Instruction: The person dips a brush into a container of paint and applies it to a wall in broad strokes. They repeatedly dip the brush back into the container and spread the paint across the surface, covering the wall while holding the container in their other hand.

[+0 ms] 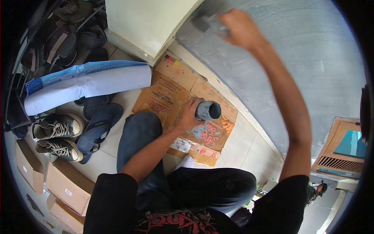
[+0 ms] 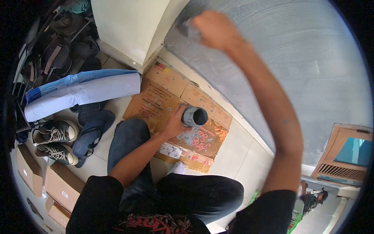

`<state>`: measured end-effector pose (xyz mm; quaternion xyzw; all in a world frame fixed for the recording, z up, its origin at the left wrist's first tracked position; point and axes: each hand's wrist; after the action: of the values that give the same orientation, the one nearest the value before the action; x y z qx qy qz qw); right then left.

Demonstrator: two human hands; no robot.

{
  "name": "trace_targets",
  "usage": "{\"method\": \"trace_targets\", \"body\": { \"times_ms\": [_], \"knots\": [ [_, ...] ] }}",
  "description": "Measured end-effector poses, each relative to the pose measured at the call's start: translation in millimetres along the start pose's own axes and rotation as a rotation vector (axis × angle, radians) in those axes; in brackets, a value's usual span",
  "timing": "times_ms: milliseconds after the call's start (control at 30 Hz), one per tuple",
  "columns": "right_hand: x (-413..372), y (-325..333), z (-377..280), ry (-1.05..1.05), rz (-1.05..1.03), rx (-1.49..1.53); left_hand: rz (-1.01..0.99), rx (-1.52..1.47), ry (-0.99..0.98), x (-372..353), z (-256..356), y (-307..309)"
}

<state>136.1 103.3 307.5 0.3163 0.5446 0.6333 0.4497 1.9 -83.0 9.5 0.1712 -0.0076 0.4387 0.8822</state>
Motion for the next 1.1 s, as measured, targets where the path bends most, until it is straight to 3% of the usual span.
{"method": "trace_targets", "body": {
  "times_ms": [33,100,167,200,233,300,367,433,500,600,633,733,833,967,1100],
  "knots": [
    [-9,36,7,-0.011,0.012,-0.057,0.002,-0.005,-0.005,-1,1,-1],
    [-27,116,20,0.177,0.190,-0.101,0.017,-0.008,-0.024,-2,1,-4],
    [-39,192,55,0.604,0.544,-0.533,0.032,-0.008,-0.043,-3,1,-3],
    [-40,227,33,0.710,0.545,-0.357,0.007,-0.017,-0.039,-3,1,0],
    [-45,256,33,0.671,0.558,-0.324,-0.020,-0.024,-0.034,-4,1,1],
    [-69,309,13,0.548,0.514,-0.578,-0.024,-0.047,-0.020,-3,-1,2],
    [-83,335,6,0.497,0.448,-0.645,-0.031,-0.066,-0.001,-4,-3,1],
    [-81,309,-10,0.447,0.371,-0.155,-0.021,-0.079,-0.004,-4,-5,0],
    [-76,257,-12,0.488,0.341,0.126,-0.028,-0.068,0.006,-4,-5,1],
    [-59,126,-40,0.357,0.189,0.172,-0.041,-0.051,0.011,-4,-2,5],
    [-40,88,-49,0.187,-0.088,0.182,-0.050,-0.046,0.002,-4,-4,7],
    [-7,-44,-37,0.131,-0.096,0.271,0.035,-0.063,-0.013,-1,-8,0],
    [10,-106,-11,0.101,-0.061,0.254,0.012,-0.044,0.039,2,-4,3],
    [6,-68,9,0.115,-0.001,0.073,-0.007,-0.046,0.039,4,-4,2],
    [-43,133,35,0.126,0.141,-0.225,0.004,-0.094,0.031,0,-4,-5]
  ]
}}
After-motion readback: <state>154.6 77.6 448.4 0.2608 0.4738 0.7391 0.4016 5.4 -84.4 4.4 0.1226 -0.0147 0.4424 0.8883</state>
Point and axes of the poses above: each hand's wrist, its own x-axis towards the middle knuckle, its own y-axis out of the back of the hand, z = x × y, and after that the axes turned 13 degrees about x, right-handed
